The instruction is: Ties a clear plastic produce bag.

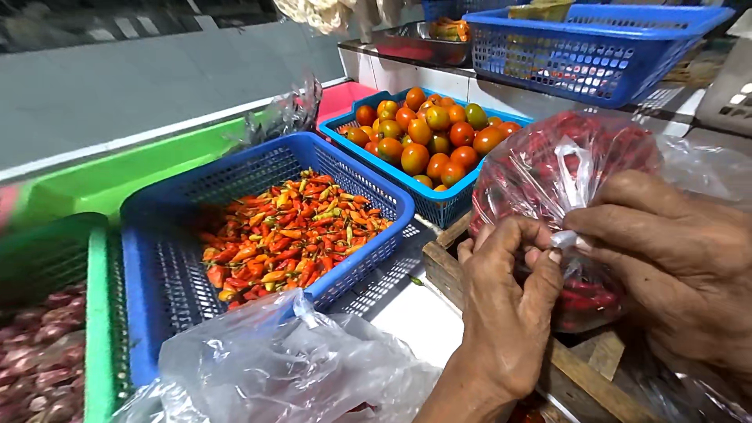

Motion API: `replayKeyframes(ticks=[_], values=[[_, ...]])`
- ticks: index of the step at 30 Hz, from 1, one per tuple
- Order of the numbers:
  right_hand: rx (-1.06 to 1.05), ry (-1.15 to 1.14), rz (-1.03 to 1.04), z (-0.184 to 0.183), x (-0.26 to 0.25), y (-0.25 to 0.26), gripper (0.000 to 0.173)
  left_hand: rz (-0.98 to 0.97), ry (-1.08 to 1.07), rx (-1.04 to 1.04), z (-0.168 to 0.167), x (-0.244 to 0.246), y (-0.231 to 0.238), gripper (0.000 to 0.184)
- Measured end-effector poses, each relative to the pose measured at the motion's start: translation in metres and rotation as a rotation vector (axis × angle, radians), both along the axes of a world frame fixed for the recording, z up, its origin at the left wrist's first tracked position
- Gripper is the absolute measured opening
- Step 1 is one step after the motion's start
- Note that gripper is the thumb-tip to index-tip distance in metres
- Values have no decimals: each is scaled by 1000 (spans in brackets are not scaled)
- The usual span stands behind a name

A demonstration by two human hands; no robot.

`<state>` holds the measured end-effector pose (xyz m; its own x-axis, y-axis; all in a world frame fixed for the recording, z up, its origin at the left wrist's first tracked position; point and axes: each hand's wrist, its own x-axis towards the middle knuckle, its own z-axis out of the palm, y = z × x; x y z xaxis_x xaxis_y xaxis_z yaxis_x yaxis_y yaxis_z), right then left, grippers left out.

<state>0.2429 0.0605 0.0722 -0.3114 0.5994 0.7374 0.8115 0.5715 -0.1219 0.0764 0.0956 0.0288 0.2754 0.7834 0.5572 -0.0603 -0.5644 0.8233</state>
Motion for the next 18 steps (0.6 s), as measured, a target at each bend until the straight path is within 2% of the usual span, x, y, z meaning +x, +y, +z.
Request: replayKeyframes(ticks=[3,8,18], values=[[-22,81,30,-1,0,2,23,4,-37,-32,-3,4,-3,10],[-37,84,17,-1,-3,1,22,9,-42,-9,-5,6,-4,11],[-129,332,-7,-2,-7,0,20,-38,-23,-23,-5,4,-2,10]])
